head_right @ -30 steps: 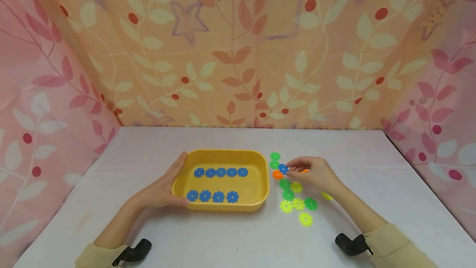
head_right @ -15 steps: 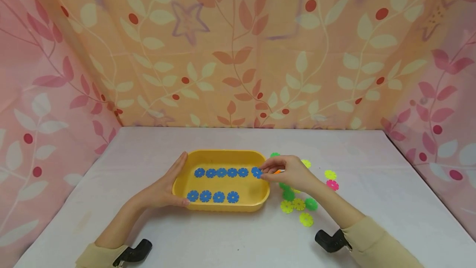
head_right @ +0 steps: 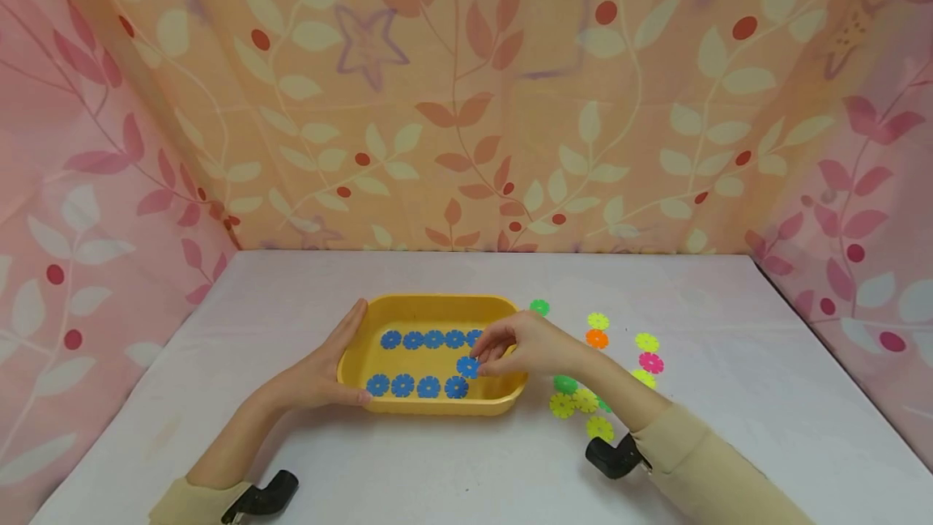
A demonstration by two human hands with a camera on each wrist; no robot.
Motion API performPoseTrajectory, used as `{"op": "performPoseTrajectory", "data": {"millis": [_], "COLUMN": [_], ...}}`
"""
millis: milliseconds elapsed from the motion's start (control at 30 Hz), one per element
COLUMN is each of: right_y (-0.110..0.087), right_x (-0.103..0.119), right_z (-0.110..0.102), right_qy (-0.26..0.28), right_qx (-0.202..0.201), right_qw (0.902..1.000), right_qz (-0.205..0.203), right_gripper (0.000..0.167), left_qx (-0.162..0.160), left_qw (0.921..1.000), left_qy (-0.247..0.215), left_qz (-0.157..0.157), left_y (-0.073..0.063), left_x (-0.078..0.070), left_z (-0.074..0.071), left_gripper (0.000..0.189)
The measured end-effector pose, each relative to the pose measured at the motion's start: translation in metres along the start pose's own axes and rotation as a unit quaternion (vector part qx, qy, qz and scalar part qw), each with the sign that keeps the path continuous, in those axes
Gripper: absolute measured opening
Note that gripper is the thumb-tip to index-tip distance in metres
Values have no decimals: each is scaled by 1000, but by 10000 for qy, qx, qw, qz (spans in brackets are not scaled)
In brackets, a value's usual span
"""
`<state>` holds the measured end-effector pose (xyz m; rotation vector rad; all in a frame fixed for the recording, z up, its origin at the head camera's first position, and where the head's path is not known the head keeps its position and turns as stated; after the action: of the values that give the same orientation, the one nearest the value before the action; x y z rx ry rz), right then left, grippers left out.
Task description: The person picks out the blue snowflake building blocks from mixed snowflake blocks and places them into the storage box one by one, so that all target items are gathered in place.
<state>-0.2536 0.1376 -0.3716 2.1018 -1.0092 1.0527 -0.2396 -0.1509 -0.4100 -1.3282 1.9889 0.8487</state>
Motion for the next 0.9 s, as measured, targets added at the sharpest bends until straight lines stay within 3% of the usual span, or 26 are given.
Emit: {"op": "performPoseTrajectory", "data": {"millis": [167, 367, 667, 900], "right_y": [3, 5, 7, 9], "right_x": [3, 5, 6, 7], "right_z": [9, 15, 26, 28], "right_qy": [-438, -1190, -2236, -2481], "right_qx": [424, 794, 1079, 1007], "right_qw": [9975, 9876, 9671, 9630], "right_qz": [-356, -655, -551, -316], "right_gripper": [16, 13, 11, 12], "left_qx": [-6, -15, 9, -12], "left_qw": [10000, 10000, 10000, 10000], "left_qy": [-16, -10, -46, -67], "left_qz": [-32, -42, -38, -31], "left_y": [0, 1, 1, 0], "left_x": [1, 2, 2, 1], "left_z": [1, 1, 1, 0], "left_gripper": [130, 129, 130, 129]}}
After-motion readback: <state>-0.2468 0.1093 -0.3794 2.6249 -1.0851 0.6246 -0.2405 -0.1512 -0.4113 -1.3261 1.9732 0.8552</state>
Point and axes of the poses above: each hand's wrist, its own y-axis towards the middle knuckle, its own z-axis out of the palm, x = y × z, the point moved 6 cm from there along y, towards the middle knuckle, and after that the axes turned 15 degrees about -x, right-handed, at the moved point
